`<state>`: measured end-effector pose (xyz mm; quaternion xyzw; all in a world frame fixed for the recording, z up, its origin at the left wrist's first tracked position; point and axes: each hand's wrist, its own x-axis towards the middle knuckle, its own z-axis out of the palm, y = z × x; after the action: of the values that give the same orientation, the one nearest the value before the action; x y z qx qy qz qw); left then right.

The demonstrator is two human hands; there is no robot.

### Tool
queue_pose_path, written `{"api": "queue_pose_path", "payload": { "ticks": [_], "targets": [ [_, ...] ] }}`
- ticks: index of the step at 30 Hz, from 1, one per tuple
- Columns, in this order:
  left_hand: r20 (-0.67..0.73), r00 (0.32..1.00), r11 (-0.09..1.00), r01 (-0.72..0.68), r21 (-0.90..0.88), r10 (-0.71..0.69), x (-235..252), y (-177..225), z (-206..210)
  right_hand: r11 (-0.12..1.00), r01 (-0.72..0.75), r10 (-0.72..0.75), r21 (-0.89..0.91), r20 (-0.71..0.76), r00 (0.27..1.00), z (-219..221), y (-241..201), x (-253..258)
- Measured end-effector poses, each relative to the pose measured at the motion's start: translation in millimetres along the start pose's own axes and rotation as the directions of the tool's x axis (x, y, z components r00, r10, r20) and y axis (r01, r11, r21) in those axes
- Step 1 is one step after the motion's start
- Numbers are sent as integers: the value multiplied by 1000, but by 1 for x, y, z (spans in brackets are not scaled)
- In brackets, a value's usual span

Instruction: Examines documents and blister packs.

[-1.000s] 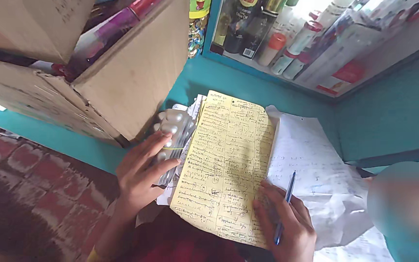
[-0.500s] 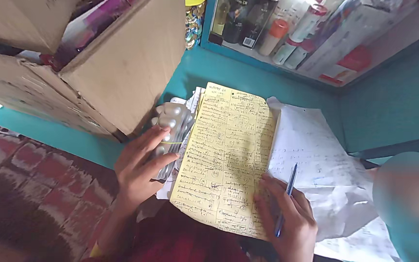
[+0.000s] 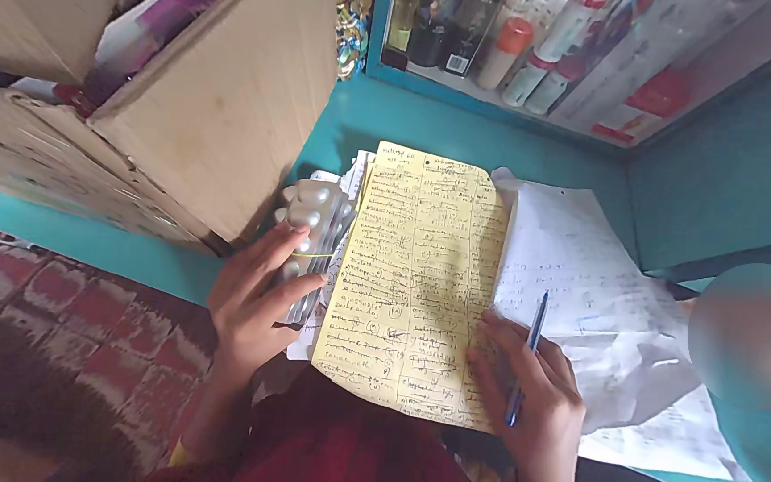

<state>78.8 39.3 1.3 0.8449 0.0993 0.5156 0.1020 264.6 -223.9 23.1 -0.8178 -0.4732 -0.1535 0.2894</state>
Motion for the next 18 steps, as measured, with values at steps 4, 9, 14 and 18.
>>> {"api": "queue_pose_path", "payload": {
  "ticks": [4,9,14,18],
  "targets": [
    [0,1000,1000,-3,14,3,1,1,-1,1000,-3,3,-2,1,1000,0,0,0],
    [6,1000,1000,-4,13,4,2,1,-1,1000,-4,4,7,0,1000,0,0,0],
    [-10,1000,1000,-15,7,15,2,0,0,1000,1,-1,2,-2,1000,0,0,0],
    [-12,1000,1000,-14,1,14,2,0,1,1000,-6,6,-5,-3,1000,0,-1,0]
  ]
}}
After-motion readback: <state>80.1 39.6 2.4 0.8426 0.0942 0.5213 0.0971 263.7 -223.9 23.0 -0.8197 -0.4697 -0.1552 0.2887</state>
